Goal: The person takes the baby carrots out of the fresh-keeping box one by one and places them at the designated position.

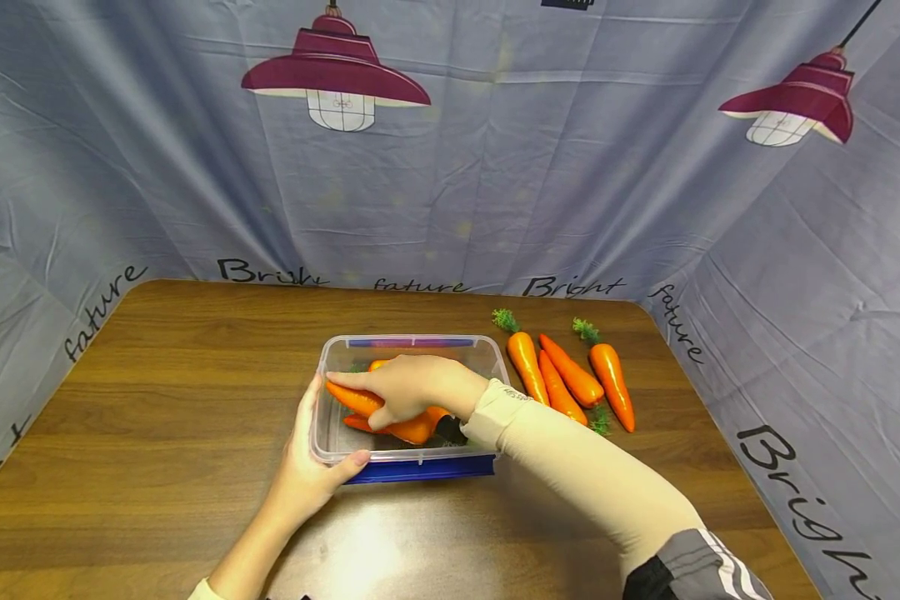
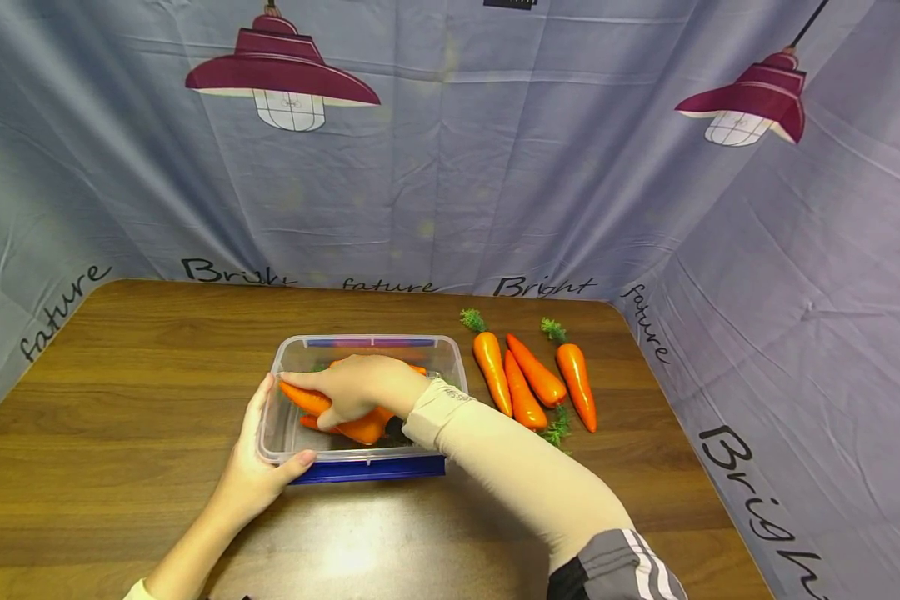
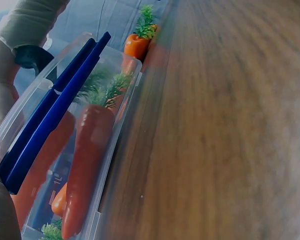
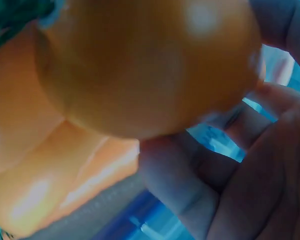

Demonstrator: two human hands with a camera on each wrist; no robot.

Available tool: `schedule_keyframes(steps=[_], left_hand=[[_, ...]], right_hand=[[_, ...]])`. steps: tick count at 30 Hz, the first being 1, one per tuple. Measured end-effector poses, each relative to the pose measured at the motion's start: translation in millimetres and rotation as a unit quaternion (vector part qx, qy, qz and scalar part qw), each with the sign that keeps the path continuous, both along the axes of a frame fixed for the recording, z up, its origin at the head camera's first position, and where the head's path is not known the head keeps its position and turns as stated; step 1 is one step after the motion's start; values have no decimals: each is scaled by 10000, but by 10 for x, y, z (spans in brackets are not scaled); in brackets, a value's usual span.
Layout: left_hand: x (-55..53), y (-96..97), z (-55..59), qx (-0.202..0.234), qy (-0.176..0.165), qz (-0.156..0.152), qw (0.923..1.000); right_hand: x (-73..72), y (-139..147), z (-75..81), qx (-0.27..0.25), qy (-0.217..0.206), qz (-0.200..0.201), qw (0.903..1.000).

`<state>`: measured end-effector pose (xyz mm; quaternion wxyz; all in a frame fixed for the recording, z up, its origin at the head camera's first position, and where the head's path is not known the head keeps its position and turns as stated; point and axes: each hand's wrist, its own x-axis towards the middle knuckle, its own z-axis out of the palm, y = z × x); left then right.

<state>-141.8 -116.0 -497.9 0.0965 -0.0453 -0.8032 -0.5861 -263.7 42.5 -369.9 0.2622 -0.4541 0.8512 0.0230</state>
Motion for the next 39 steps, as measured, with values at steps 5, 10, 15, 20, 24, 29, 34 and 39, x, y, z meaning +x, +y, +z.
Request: schedule_keyframes(steps=[5, 10, 15, 20, 24, 29, 34, 39], left_hand=[[-2, 0, -2, -18, -16, 77, 10000], [-6, -3, -10, 12, 42, 97, 9999], [-5, -6, -16, 100, 90, 94, 9999], [-5, -5, -15, 200, 78, 61, 9998], [-7, 0, -16, 246, 66, 33, 9997], [-14, 8, -20, 264, 78, 43, 9996], [-15, 16, -21, 334, 76, 21, 9994], [-10, 21, -18, 333, 76, 42, 9994]], right_hand=[[-30, 59, 99, -288, 34, 28, 9996], [-65, 135, 217, -567, 102, -14, 9983], [-78, 247, 352, -742, 164, -122, 9970], [-18, 413, 473, -834, 245, -430, 9953], [70, 599, 542, -890, 317, -745, 9927], [185, 883, 626, -1009, 512, -1108, 9874], [281, 1211, 660, -1201, 664, -1467, 9796], [362, 1540, 615, -1250, 728, -2059, 9678]])
